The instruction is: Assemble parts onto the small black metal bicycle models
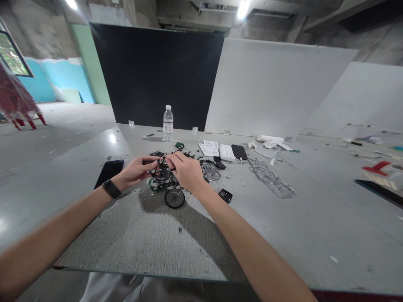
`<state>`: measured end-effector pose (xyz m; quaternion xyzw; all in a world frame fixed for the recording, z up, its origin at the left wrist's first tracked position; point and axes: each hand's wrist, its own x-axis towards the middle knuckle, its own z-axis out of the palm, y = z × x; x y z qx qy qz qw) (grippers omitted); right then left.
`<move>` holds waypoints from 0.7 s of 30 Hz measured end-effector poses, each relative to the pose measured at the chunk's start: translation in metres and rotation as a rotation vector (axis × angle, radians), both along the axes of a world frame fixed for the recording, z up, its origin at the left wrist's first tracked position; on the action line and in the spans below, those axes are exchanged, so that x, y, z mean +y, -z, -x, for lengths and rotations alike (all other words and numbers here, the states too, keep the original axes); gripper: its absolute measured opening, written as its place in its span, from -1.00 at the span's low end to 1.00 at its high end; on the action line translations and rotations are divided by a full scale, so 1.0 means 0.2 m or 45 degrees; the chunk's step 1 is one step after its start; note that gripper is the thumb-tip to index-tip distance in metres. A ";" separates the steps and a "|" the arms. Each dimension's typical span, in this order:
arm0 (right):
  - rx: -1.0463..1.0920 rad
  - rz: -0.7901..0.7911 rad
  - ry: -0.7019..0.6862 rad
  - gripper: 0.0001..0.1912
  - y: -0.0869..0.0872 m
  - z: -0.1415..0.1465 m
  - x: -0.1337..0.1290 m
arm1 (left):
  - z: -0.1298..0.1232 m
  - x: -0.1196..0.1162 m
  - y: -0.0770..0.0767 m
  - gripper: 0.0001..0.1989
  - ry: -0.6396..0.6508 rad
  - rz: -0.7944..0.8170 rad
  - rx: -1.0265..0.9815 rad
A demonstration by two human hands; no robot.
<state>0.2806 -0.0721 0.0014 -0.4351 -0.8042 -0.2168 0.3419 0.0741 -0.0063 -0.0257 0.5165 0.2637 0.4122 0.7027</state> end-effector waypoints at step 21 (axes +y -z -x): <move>0.325 0.071 -0.084 -0.76 0.00 0.05 -0.01 | -0.02 -0.01 -0.01 -0.73 -0.062 0.023 -0.094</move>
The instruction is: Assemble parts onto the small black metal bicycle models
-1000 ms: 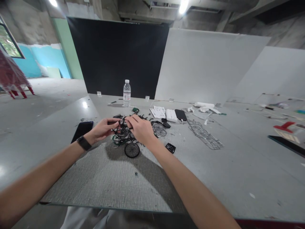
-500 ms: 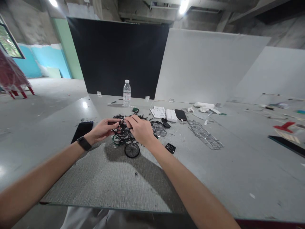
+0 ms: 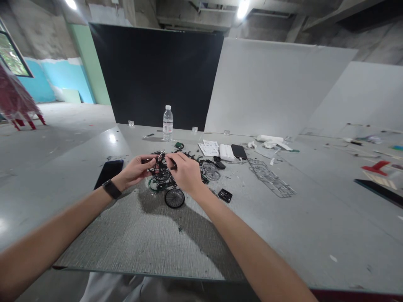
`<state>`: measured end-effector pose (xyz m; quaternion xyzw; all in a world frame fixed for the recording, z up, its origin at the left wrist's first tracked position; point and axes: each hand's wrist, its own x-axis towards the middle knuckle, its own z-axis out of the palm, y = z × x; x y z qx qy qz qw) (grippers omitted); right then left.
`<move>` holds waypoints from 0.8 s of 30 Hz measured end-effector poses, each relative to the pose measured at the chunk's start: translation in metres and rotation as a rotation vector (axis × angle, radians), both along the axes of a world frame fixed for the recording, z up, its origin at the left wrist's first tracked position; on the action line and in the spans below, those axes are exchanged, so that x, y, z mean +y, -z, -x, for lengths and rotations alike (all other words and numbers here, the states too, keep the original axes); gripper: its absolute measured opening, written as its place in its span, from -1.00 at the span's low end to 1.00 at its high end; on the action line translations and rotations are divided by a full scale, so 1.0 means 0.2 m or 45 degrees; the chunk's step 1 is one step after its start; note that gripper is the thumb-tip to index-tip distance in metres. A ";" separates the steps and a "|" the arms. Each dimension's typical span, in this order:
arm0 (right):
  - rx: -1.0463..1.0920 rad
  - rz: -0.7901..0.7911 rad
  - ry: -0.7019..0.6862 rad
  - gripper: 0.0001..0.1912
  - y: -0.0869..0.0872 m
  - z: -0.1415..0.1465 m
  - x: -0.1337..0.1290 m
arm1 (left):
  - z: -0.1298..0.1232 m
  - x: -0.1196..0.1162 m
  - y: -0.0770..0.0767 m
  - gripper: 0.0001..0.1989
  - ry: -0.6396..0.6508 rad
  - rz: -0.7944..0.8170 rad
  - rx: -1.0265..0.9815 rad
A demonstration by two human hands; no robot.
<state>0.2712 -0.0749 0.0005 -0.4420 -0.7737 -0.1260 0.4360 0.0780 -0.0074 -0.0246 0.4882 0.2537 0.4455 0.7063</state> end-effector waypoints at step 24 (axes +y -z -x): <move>0.586 0.575 -0.223 -0.89 -0.02 0.02 0.01 | 0.00 0.04 0.02 -0.58 -0.189 -0.381 0.193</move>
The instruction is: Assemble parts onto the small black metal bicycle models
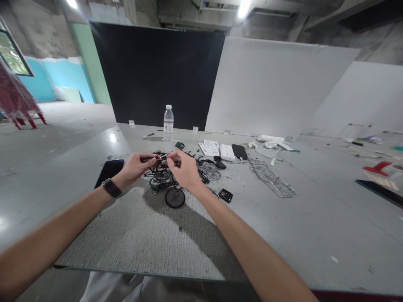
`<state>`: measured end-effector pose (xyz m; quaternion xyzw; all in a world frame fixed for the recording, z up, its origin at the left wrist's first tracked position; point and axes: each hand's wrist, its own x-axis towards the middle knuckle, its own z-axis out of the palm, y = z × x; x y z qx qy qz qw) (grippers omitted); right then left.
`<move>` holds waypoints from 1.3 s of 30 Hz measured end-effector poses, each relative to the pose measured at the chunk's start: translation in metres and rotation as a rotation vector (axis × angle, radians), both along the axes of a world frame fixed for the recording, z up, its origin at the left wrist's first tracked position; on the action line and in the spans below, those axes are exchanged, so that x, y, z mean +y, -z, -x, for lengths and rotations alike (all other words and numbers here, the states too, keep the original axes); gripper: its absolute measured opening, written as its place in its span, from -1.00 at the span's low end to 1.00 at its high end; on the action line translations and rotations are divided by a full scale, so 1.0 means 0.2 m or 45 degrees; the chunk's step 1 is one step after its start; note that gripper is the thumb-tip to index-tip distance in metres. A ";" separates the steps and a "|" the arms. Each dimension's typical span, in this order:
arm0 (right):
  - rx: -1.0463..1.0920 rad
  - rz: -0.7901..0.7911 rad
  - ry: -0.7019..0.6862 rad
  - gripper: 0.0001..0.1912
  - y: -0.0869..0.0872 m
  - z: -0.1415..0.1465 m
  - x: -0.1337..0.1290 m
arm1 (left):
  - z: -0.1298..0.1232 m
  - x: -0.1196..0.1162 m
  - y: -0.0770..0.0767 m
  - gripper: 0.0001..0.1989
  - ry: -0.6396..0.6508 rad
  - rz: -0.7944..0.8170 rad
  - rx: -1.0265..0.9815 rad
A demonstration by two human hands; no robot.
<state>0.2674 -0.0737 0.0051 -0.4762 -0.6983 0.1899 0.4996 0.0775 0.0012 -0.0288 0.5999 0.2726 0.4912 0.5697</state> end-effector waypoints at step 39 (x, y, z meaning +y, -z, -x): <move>-0.274 -0.031 -0.073 -0.77 0.00 -0.02 0.02 | -0.01 -0.07 -0.06 -0.76 -0.103 -0.141 0.165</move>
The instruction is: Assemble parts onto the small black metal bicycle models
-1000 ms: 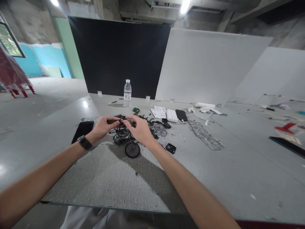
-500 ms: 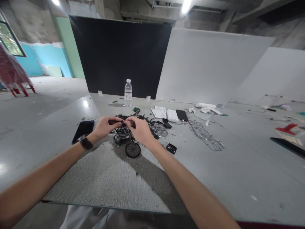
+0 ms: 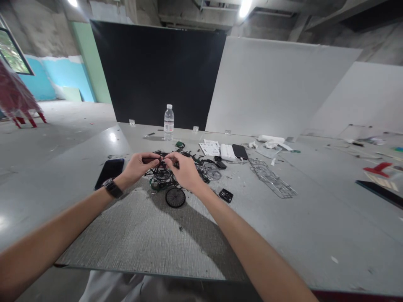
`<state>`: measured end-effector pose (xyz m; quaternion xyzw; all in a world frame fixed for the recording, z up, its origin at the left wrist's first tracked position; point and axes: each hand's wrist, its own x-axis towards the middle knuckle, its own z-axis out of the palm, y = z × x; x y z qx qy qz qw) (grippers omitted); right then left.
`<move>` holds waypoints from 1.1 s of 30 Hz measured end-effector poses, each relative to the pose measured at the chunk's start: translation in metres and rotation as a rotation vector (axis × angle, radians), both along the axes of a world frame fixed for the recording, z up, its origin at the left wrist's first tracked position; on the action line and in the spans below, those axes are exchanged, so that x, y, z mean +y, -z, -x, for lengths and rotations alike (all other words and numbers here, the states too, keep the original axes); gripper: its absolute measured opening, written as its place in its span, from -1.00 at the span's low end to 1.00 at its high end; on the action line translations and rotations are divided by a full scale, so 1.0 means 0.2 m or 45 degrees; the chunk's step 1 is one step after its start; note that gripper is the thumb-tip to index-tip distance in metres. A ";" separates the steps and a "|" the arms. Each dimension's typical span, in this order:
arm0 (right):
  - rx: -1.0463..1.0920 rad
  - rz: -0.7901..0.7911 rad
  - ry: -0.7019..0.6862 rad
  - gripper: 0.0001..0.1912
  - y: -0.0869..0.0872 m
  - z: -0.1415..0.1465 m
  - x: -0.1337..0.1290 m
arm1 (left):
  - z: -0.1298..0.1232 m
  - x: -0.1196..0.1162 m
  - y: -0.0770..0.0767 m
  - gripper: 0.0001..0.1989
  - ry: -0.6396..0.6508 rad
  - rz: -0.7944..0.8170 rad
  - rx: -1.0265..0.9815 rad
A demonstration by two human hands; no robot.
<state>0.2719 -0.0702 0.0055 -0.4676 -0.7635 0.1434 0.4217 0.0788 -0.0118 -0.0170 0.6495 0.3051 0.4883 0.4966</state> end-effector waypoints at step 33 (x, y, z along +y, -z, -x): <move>0.033 -0.078 -0.015 -0.74 0.01 -0.01 0.01 | -0.01 0.00 0.03 -0.67 0.123 0.100 -0.206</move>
